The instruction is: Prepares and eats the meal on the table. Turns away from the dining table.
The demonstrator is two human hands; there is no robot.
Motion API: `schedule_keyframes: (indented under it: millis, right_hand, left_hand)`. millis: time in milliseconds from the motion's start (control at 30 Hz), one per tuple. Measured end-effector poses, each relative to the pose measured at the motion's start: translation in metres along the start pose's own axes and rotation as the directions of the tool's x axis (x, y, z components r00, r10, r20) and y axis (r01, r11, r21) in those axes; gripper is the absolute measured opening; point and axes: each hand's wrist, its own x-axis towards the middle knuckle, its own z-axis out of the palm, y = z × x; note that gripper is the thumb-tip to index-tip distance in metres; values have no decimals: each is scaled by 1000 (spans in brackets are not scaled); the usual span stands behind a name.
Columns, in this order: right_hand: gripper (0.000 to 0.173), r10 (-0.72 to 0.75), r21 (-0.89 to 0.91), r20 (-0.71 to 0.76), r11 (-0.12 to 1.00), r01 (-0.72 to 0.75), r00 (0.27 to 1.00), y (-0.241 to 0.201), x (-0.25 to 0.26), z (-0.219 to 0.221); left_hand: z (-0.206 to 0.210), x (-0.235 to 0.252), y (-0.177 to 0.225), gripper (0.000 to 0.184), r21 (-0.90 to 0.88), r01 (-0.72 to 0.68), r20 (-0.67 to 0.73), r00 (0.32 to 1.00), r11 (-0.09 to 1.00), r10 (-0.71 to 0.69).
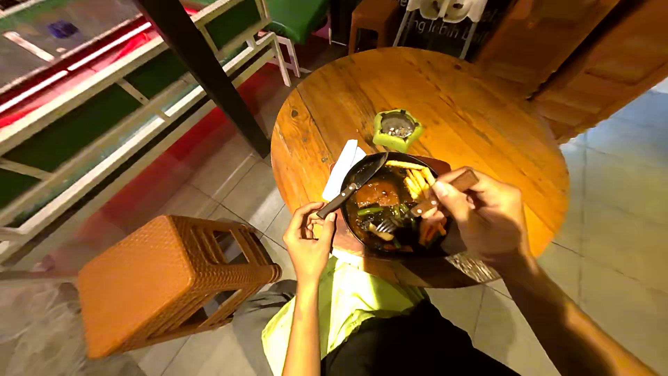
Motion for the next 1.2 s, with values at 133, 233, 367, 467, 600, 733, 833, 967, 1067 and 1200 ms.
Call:
schedule_keyframes:
  millis: [133, 233, 367, 467, 600, 733, 833, 967, 1067, 1200]
  right_hand:
    - [22, -131, -162, 93, 976, 144, 987, -5, -17, 16]
    - [22, -128, -128, -7, 984, 126, 992, 1, -21, 29]
    - [11, 70, 39, -201, 997, -64, 977, 9, -9, 33]
    - [14, 182, 196, -243, 971, -136, 953, 24, -4, 26]
    - [19, 264, 260, -249, 945, -198, 932, 38, 0, 12]
    - [20, 337, 337, -211, 906, -256, 918, 44, 8, -2]
    - [25, 431, 374, -166, 860, -348, 887, 43, 24, -9]
    - [32, 560, 401, -63, 772, -493, 826, 46, 52, -19]
    - [32, 581, 412, 20, 737, -536, 813, 43, 75, -25]
    - [35, 469, 427, 194, 750, -505, 861, 30, 103, -36]
  left_hand:
    - [1, 0, -1, 30, -5, 3, -5, 1000, 1000, -3]
    - [1, 0, -1, 29, 0, 7, -8, 1000, 1000, -7]
    - [1, 0, -2, 29, -7, 10, -10, 1000, 1000, -10]
    - [1, 0, -2, 29, 7, 9, -2, 1000, 1000, -9]
    - [1, 0, -2, 28, 7, 6, 1, 1000, 1000, -6]
    - [2, -1, -2, 28, -8, 18, -1, 1000, 1000, -18]
    - [1, 0, -3, 30, -7, 18, 4, 1000, 1000, -18]
    - [0, 0, -6, 31, 20, 1, 14, 1000, 1000, -2]
    - [-1, 1, -4, 32, 52, 16, 21, 1000, 999, -17]
    - [-3, 3, -3, 36, 88, 24, 37, 999, 996, -27]
